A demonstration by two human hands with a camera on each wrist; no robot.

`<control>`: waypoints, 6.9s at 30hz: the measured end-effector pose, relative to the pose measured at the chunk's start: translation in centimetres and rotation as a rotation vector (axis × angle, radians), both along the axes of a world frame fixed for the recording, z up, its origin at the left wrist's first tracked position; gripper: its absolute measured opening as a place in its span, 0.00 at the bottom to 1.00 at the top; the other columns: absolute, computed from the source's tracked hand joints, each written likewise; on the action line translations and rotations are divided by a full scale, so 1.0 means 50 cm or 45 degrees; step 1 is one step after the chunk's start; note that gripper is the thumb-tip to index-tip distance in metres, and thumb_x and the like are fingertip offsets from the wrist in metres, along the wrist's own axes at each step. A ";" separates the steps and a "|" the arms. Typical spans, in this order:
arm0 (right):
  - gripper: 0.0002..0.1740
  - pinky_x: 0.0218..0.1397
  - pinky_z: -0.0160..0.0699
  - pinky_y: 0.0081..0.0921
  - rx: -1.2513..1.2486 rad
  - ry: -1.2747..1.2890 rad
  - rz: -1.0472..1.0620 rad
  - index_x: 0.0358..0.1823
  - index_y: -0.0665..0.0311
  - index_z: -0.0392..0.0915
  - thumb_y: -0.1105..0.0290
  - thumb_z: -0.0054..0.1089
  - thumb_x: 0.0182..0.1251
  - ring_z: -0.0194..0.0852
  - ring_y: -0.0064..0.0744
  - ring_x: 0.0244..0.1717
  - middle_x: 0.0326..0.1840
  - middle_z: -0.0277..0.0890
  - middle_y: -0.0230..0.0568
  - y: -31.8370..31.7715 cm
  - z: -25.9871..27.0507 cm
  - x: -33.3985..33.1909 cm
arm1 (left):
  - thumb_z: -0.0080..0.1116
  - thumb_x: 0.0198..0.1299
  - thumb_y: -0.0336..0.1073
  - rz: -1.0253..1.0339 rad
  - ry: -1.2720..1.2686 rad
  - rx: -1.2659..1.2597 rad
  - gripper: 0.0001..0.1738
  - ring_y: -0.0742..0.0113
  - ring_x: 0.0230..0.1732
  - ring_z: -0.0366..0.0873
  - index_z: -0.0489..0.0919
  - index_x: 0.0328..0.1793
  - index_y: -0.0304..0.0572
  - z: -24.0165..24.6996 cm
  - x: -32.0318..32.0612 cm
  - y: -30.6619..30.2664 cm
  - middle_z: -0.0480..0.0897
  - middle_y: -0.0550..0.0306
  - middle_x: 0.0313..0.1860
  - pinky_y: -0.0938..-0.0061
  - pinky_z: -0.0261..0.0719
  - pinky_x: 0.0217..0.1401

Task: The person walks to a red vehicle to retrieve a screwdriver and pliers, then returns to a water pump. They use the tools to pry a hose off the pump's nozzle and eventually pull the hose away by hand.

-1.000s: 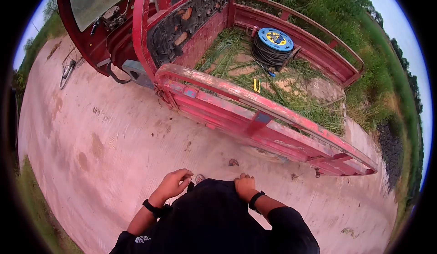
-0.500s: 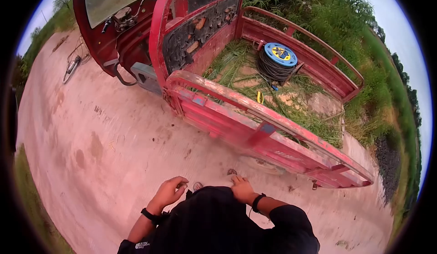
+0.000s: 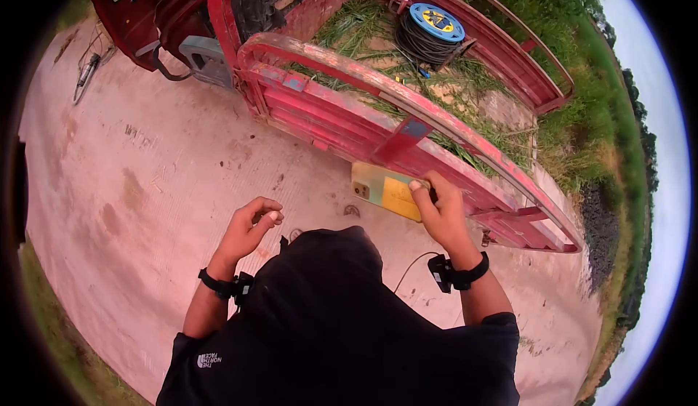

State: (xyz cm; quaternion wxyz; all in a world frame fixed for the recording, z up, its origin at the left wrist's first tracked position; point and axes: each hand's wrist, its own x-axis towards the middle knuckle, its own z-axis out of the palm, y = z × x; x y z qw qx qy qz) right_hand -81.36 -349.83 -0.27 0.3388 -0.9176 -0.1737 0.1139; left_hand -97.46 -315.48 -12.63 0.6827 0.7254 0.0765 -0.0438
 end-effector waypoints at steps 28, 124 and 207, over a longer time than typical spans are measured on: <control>0.31 0.47 0.81 0.23 0.644 0.360 0.813 0.71 0.63 0.73 0.86 0.61 0.65 0.80 0.25 0.43 0.62 0.68 0.46 0.292 -0.116 -0.110 | 0.30 0.64 0.84 0.366 -0.315 -1.507 0.59 0.50 0.56 0.85 0.74 0.67 0.29 0.097 0.010 -0.025 0.84 0.39 0.56 0.58 0.86 0.58; 0.26 0.51 0.82 0.35 -0.192 0.672 0.577 0.56 0.70 0.81 0.56 0.67 0.66 0.88 0.42 0.49 0.45 0.88 0.50 -0.081 -0.158 0.015 | 0.58 0.66 0.26 -0.264 0.136 0.193 0.16 0.69 0.51 0.82 0.82 0.59 0.38 -0.025 0.128 0.015 0.85 0.55 0.49 0.73 0.78 0.53; 0.15 0.35 0.84 0.38 1.287 1.439 -0.913 0.40 0.56 0.70 0.54 0.47 0.82 0.77 0.30 0.28 0.31 0.79 0.36 0.088 -0.585 0.830 | 0.48 0.78 0.38 0.566 -0.114 0.689 0.15 0.66 0.48 0.76 0.73 0.56 0.29 0.209 0.712 -0.154 0.76 0.53 0.48 0.71 0.75 0.53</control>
